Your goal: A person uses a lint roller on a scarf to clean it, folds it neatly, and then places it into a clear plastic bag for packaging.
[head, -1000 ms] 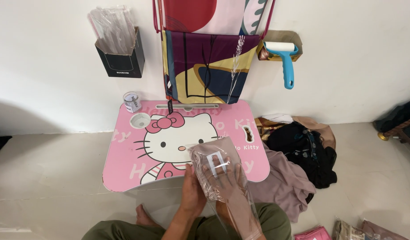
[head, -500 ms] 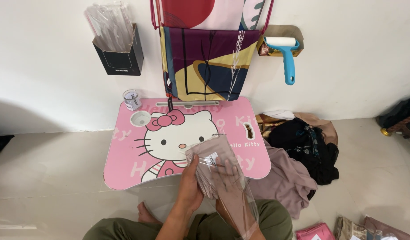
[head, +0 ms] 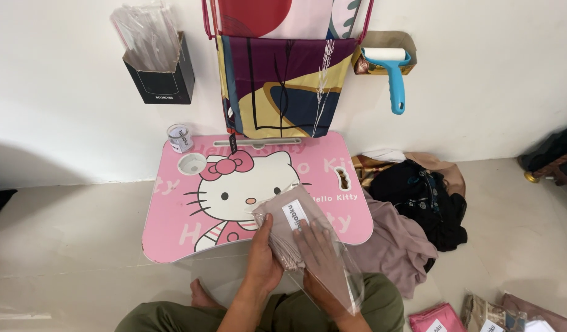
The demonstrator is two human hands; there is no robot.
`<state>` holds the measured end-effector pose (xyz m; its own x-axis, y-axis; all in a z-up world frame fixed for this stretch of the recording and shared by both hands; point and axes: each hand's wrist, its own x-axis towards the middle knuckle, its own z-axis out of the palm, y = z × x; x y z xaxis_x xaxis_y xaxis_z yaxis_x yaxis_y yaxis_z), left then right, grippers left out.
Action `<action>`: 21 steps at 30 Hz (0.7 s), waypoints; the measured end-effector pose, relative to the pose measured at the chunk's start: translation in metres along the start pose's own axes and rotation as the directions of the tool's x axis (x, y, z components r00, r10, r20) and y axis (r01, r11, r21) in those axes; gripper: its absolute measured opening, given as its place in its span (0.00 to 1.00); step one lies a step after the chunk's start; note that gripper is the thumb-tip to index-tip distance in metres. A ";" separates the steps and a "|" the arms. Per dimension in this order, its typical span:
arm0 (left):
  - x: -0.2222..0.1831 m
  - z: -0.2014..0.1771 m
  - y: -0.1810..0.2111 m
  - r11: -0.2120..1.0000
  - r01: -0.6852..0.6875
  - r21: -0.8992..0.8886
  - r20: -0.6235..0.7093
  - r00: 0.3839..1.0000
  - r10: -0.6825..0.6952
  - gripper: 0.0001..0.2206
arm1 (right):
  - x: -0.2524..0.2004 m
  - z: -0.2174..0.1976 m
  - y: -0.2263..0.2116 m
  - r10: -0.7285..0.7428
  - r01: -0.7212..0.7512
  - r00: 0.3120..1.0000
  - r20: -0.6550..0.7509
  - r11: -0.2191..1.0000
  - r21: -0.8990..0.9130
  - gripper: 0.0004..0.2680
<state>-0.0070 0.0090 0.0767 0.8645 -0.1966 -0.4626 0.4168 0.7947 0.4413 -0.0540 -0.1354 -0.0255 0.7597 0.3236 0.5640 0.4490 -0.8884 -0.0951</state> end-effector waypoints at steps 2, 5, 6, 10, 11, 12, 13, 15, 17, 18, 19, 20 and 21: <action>0.003 -0.005 -0.003 0.998 -0.017 -0.054 0.030 0.999 0.018 0.23 | 0.007 -0.005 0.001 0.001 -0.001 1.000 -0.008 0.998 0.063 0.24; 0.004 -0.008 0.001 0.995 -0.017 -0.096 0.009 1.000 0.018 0.23 | -0.013 0.028 0.021 0.012 -0.017 0.999 0.040 0.989 0.145 0.22; 0.004 -0.008 0.002 0.995 -0.021 -0.100 0.010 1.000 0.023 0.23 | -0.014 0.025 0.020 0.006 -0.012 0.999 0.039 0.989 0.144 0.22; 0.009 -0.013 0.001 0.989 -0.031 -0.147 0.026 0.999 0.035 0.24 | -0.011 0.005 0.016 0.031 0.017 0.989 -0.143 0.947 0.322 0.17; 0.010 -0.016 -0.001 0.984 -0.039 -0.172 0.040 0.998 0.046 0.24 | -0.009 -0.003 0.014 -0.004 0.057 0.985 -0.172 0.952 0.300 0.17; 0.009 -0.016 -0.003 0.984 -0.038 -0.172 0.039 0.998 0.046 0.24 | -0.004 -0.010 0.009 -0.004 0.056 0.985 -0.171 0.952 0.300 0.17; 0.008 -0.016 -0.004 0.982 -0.053 -0.181 0.017 0.998 0.057 0.24 | 0.002 -0.017 0.006 -0.003 0.058 0.986 -0.168 0.945 0.321 0.17; 0.009 -0.018 -0.007 0.980 -0.068 -0.189 -0.006 0.998 0.068 0.24 | 0.008 -0.020 0.006 -0.002 0.059 0.986 -0.165 0.938 0.342 0.17; 0.012 -0.023 -0.011 0.981 -0.065 -0.184 0.078 0.994 0.080 0.24 | 0.009 -0.011 0.016 -0.007 0.049 0.993 -0.116 0.930 0.365 0.16; 0.012 -0.022 -0.009 0.980 -0.068 -0.187 0.077 0.993 0.084 0.24 | 0.009 -0.010 0.016 -0.012 0.054 0.993 -0.116 0.929 0.366 0.16; 0.012 -0.021 -0.008 0.975 -0.052 -0.217 0.027 0.998 0.060 0.23 | 0.010 -0.009 0.018 -0.038 0.074 0.992 -0.119 0.947 0.313 0.16; 0.011 -0.019 -0.006 0.968 -0.038 -0.248 -0.022 0.999 0.033 0.21 | 0.010 -0.009 0.019 -0.064 0.094 0.991 -0.121 0.961 0.260 0.16; 0.014 -0.022 -0.006 0.967 -0.039 -0.250 -0.020 0.999 0.035 0.21 | 0.013 -0.023 0.012 -0.067 0.097 0.990 -0.122 0.961 0.258 0.16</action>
<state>-0.0030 0.0143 0.0507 0.8729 -0.1572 -0.4619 0.2994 0.9200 0.2528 -0.0490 -0.1495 -0.0007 0.6648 0.3401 0.6652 0.6266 -0.7386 -0.2486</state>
